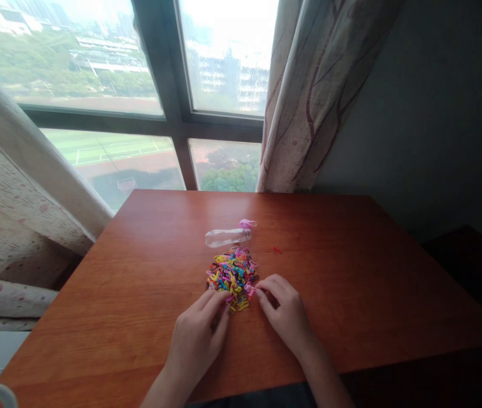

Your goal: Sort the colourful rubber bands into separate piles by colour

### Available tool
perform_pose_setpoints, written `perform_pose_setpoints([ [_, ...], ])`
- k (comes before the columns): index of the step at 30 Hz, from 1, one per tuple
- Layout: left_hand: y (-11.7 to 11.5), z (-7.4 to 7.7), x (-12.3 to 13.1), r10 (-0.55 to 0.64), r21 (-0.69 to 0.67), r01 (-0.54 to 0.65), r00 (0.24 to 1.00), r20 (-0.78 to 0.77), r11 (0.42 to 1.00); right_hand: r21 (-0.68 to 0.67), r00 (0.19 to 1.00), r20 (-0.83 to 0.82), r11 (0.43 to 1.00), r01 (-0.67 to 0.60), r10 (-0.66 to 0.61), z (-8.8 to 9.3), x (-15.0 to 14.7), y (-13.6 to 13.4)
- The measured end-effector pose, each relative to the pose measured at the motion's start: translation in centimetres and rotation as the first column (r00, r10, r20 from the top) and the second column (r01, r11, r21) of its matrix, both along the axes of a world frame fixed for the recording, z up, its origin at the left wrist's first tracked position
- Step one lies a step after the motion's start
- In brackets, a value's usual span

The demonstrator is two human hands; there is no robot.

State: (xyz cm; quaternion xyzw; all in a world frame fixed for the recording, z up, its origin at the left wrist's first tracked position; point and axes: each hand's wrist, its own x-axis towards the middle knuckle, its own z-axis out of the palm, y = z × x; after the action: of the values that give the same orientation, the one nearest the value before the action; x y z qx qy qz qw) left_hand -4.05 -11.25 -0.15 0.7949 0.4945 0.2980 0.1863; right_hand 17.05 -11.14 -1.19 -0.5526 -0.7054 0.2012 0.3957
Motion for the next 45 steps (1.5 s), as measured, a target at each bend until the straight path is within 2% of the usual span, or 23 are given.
perform_pose_setpoints([
  [4, 0.0, 0.2, 0.0, -0.009, -0.004, 0.009, 1.000, 0.009, 1.000, 0.025, 0.999, -0.054, 1.000, -0.001, 0.002, 0.0, 0.0, -0.1],
  [9, -0.1, 0.1, 0.1, -0.023, -0.007, 0.023, 1.000, 0.017, 1.000, 0.059, 0.999, -0.034, 0.998, -0.022, 0.024, 0.3, -0.1, -0.1],
  [16, -0.1, 0.0, -0.1, -0.040, -0.011, 0.040, 0.999, -0.003, 0.999, 0.030, 0.995, -0.066, 0.997, -0.069, 0.071, 0.6, -0.1, -0.1],
  [23, -0.1, 0.1, 0.0, -0.043, -0.020, 0.043, 0.999, -0.020, 0.999, -0.002, 0.996, -0.004, 0.996, -0.094, 0.094, 0.3, -0.2, -0.1],
  [28, -0.1, 0.2, 0.1, -0.046, -0.012, 0.045, 0.999, -0.023, 0.999, 0.024, 0.995, 0.018, 0.995, -0.098, 0.097, 0.6, -0.1, -0.1],
  [33, -0.1, 0.2, 0.1, -0.041, -0.007, 0.041, 0.999, -0.036, 0.999, 0.061, 1.000, -0.014, 0.998, -0.020, 0.021, 0.8, 0.1, -0.3],
  [39, -0.1, 0.4, 0.2, -0.034, -0.007, 0.034, 0.999, -0.021, 0.999, 0.035, 0.999, -0.040, 0.999, 0.030, -0.029, 0.8, -0.1, -0.3],
  [45, -0.1, 0.5, 0.2, -0.032, -0.003, 0.032, 0.999, -0.003, 0.999, 0.010, 0.964, -0.073, 0.966, 0.259, -0.257, 0.1, 2.1, 0.0],
])
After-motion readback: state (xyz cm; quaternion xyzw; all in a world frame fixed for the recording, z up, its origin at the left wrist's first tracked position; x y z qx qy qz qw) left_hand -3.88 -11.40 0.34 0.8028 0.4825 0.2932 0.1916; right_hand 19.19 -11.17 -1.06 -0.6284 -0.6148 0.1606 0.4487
